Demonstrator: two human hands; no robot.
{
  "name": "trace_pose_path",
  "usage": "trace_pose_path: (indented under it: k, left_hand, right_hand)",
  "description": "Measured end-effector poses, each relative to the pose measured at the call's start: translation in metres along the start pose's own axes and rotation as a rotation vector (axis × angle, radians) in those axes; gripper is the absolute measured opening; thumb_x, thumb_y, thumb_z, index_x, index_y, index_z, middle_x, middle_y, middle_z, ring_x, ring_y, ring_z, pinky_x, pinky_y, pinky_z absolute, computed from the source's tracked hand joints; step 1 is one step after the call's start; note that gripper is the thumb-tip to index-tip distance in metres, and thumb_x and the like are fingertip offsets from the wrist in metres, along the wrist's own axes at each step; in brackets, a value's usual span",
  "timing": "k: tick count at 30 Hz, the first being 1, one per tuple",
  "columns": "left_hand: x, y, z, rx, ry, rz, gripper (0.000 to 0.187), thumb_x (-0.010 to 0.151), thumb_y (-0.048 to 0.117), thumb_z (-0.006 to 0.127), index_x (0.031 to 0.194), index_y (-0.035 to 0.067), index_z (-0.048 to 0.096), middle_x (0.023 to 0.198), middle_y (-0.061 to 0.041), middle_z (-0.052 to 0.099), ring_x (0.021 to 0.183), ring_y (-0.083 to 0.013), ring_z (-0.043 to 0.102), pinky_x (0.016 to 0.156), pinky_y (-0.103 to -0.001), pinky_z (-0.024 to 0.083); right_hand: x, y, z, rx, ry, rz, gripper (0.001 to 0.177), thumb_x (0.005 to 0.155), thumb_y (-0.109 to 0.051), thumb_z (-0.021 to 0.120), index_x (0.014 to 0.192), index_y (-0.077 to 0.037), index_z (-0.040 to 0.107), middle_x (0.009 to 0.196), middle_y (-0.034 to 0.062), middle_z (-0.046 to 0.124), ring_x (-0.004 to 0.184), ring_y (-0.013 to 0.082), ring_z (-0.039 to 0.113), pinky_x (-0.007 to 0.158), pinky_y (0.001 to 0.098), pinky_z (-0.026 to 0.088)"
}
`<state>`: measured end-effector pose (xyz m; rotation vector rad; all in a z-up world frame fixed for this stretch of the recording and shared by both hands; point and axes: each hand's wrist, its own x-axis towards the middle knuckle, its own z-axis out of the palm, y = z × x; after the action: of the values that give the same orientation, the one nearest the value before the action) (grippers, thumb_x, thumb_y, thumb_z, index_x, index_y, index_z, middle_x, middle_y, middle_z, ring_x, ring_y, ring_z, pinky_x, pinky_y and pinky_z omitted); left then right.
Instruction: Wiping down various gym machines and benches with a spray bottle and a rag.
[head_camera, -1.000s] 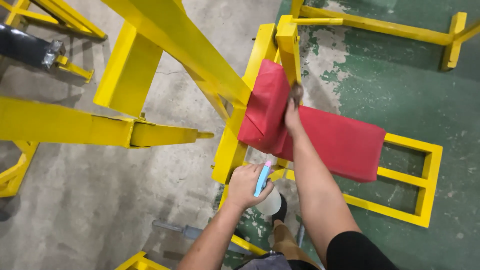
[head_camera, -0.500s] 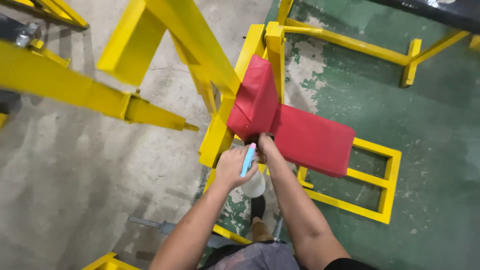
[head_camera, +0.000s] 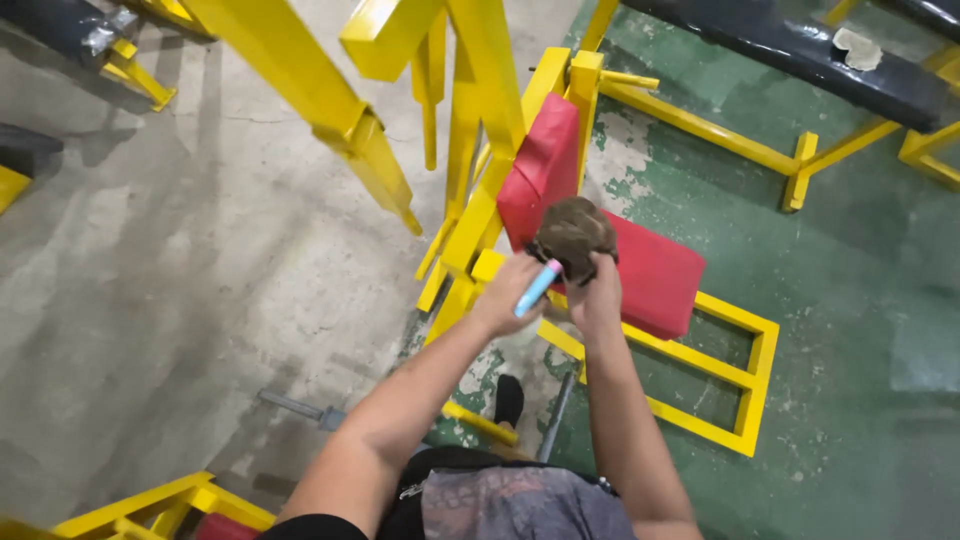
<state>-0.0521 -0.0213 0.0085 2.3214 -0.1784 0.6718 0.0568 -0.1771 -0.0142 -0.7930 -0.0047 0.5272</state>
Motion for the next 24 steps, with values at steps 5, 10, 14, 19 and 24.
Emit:
trace_pose_path:
  k: [5, 10, 14, 19, 24]
  left_hand:
    - [-0.057, 0.034, -0.025, -0.313, -0.115, 0.011, 0.045, 0.082, 0.016, 0.070, 0.123, 0.002, 0.060, 0.117, -0.021, 0.061, 0.113, -0.0440, 0.057, 0.099, -0.049, 0.047]
    - [-0.138, 0.017, -0.038, -0.389, -0.065, -0.094, 0.046, 0.084, 0.013, 0.068, 0.126, 0.001, 0.058, 0.116, -0.021, 0.062, 0.110, -0.0442, 0.059, 0.095, -0.049, 0.049]
    - [-0.174, 0.027, -0.068, -0.366, -0.103, -0.214, 0.035, 0.086, 0.010, 0.067, 0.119, 0.004, 0.060, 0.110, -0.021, 0.062, 0.106, -0.0442, 0.061, 0.091, -0.047, 0.052]
    - [-0.214, 0.011, -0.068, -0.270, -0.295, -0.335, 0.026, 0.084, 0.013, 0.071, 0.107, 0.005, 0.063, 0.102, -0.020, 0.066, 0.102, -0.0427, 0.064, 0.086, -0.046, 0.054]
    - [-0.228, 0.012, -0.077, -0.274, -0.484, -0.439, 0.040, 0.075, 0.011, 0.070, 0.114, 0.005, 0.065, 0.107, -0.021, 0.071, 0.102, -0.0426, 0.067, 0.085, -0.045, 0.055]
  right_hand:
    - [-0.071, 0.025, -0.008, 0.264, 0.152, 0.059, 0.044, 0.092, -0.018, 0.047, 0.133, -0.005, 0.058, 0.133, 0.0113, 0.066, 0.124, 0.0284, 0.064, 0.109, 0.0435, 0.050]
    - [-0.097, 0.070, -0.032, 0.278, 0.187, 0.248, 0.050, 0.086, -0.022, 0.048, 0.132, -0.006, 0.060, 0.131, 0.0116, 0.067, 0.120, 0.0310, 0.064, 0.103, 0.0453, 0.050]
    - [-0.134, 0.094, -0.013, 0.297, 0.161, 0.288, 0.052, 0.085, -0.018, 0.046, 0.133, -0.004, 0.059, 0.131, 0.0118, 0.068, 0.122, 0.0305, 0.064, 0.107, 0.0464, 0.049]
    - [-0.167, 0.146, 0.011, 0.296, 0.007, 0.307, 0.044, 0.091, -0.014, 0.047, 0.132, -0.001, 0.060, 0.128, 0.0121, 0.068, 0.120, 0.0282, 0.064, 0.110, 0.0445, 0.048]
    - [-0.207, 0.174, 0.043, -0.127, 0.017, 0.292, 0.041, 0.093, -0.014, 0.048, 0.127, -0.001, 0.066, 0.117, 0.0076, 0.070, 0.105, 0.0206, 0.063, 0.094, 0.0353, 0.046]
